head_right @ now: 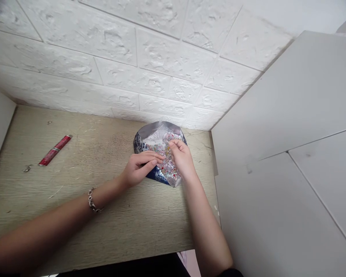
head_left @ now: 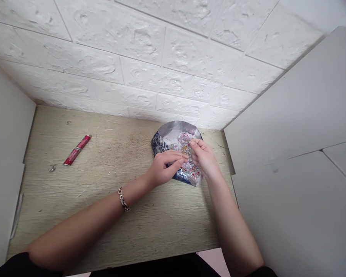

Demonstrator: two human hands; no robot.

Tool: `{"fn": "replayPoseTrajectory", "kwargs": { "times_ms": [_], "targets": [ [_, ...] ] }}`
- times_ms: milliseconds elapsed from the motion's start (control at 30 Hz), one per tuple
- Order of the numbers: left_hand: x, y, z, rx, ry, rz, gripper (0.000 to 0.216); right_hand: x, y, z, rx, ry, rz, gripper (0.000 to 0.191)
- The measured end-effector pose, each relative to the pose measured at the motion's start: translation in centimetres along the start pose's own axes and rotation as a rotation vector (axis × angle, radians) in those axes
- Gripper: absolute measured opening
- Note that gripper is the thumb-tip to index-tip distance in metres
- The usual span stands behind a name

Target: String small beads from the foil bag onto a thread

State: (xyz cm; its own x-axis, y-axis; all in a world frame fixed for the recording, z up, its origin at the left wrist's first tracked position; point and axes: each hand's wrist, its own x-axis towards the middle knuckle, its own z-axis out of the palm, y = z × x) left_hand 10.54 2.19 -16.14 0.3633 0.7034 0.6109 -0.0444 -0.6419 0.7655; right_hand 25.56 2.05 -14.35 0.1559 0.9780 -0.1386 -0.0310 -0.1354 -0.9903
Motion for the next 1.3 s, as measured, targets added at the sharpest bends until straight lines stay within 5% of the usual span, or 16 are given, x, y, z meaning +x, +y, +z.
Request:
{"fn": "replayPoseTrajectory", "kwargs": {
  "times_ms": [167,500,900,1167,1300],
  "targets": [
    [0.8,0.5,-0.3,-0.183,0.024,-0.244,0.020,-1.2,-0.3,0.0,0.225,-0.056,0.083,0.026],
    [1.9,-0.6,-1.1,-0.500,-0.021,-0.713,0.025,-1.9,0.2,0.5,0.302,-0.129,0.163,0.025],
    [1.8,0.0,-0.6,-0.354,-0.145,-0.737,0.022,-2.5,0.0,0.3,0.311,-0.221,0.186,0.022],
    [1.7,0.2,-0.5,-0.160,-0.150,-0.512,0.023,-2.4,0.4,0.3,0.289,-0.260,0.156,0.021],
    [1.6,0.5,-0.5,-0.115,-0.187,-0.546,0.027,-2.3,0.5,0.4,0.264,-0.247,0.164,0.022]
  ]
}}
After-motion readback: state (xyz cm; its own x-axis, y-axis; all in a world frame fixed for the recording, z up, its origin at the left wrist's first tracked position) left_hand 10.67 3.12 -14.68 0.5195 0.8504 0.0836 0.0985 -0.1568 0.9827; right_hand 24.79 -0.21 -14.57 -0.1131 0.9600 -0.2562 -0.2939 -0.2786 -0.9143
